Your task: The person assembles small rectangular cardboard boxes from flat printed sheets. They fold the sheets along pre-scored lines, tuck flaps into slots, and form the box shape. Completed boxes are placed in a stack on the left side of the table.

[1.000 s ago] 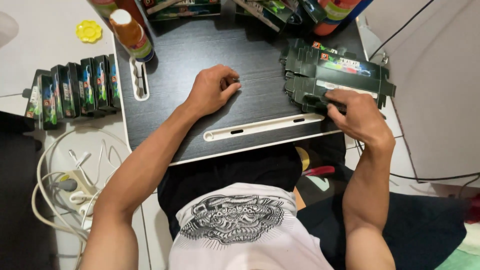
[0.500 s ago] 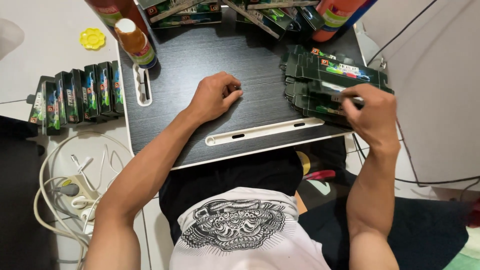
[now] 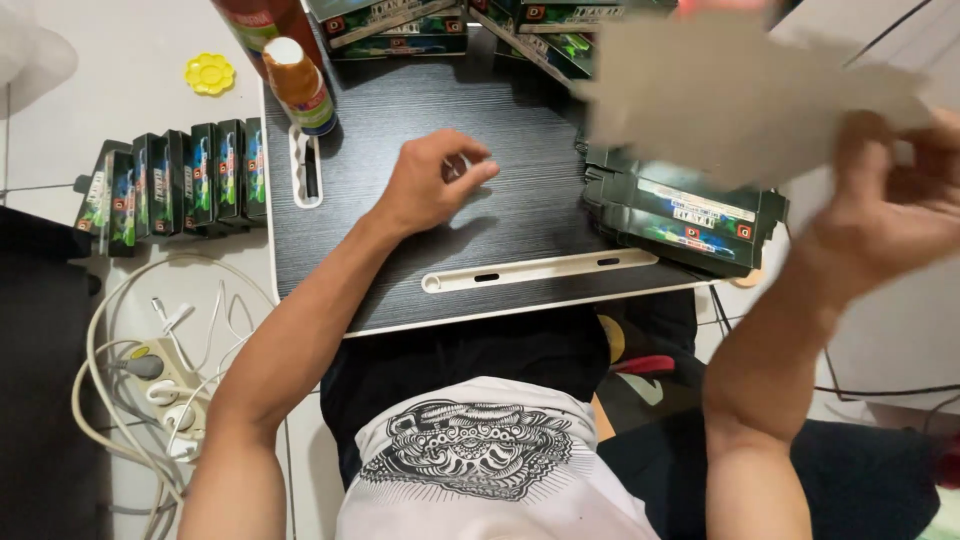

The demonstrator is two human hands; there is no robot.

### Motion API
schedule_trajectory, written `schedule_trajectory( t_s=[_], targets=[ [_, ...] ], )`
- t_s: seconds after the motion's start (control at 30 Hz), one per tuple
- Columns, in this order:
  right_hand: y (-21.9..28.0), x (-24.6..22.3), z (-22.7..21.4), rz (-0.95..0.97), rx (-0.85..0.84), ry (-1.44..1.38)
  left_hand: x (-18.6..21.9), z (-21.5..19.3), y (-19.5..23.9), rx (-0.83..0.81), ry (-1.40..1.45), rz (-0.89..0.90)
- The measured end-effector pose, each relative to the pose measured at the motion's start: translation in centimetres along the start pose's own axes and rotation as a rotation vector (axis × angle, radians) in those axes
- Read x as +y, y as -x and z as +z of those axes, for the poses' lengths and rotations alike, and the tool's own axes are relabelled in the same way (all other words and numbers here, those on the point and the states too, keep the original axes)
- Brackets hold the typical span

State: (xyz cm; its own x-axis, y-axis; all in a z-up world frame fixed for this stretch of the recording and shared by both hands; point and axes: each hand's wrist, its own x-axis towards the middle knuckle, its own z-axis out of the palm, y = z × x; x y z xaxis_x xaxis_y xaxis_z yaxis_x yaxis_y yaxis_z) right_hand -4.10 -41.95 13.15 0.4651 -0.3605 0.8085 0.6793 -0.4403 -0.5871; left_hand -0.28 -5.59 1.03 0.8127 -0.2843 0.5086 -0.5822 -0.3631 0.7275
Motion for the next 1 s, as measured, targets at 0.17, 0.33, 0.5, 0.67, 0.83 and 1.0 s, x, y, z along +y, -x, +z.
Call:
schedule_trajectory(
  t_s=[0.17,0.33,0.5,0.67,0.83,1.0],
  targets=[
    [3.2,-1.2,9.4,0.188,-0.164,-0.145,0.3,-4.5,-0.7,0.013,0.373,-0.347],
    [7.5,0.4,14.4,0.525,-0.401,-0.271,-2.3,-7.7,-0.1,0.049,0.177,-0.331],
    [7.6,-1.5,14.5,0.641,-0.882,0.168,-3.3,-7.5,0.4,-0.064,-0.279,-0.525],
    [9.6,5.1,13.5,0.332,-1.148,0.395,-4.4,-6.2,0.9,-0.024,-0.423,-0.479],
    [9.4,5.1,13.1,0.351,-1.307,0.409,-5.7,-5.2,1.3,0.076,-0.481,-0.374],
    [7.6,2.0,13.7,0.372,-1.453,0.643,-4.2,-3.1,1.1,0.061,-0.829,-0.322]
  ],
)
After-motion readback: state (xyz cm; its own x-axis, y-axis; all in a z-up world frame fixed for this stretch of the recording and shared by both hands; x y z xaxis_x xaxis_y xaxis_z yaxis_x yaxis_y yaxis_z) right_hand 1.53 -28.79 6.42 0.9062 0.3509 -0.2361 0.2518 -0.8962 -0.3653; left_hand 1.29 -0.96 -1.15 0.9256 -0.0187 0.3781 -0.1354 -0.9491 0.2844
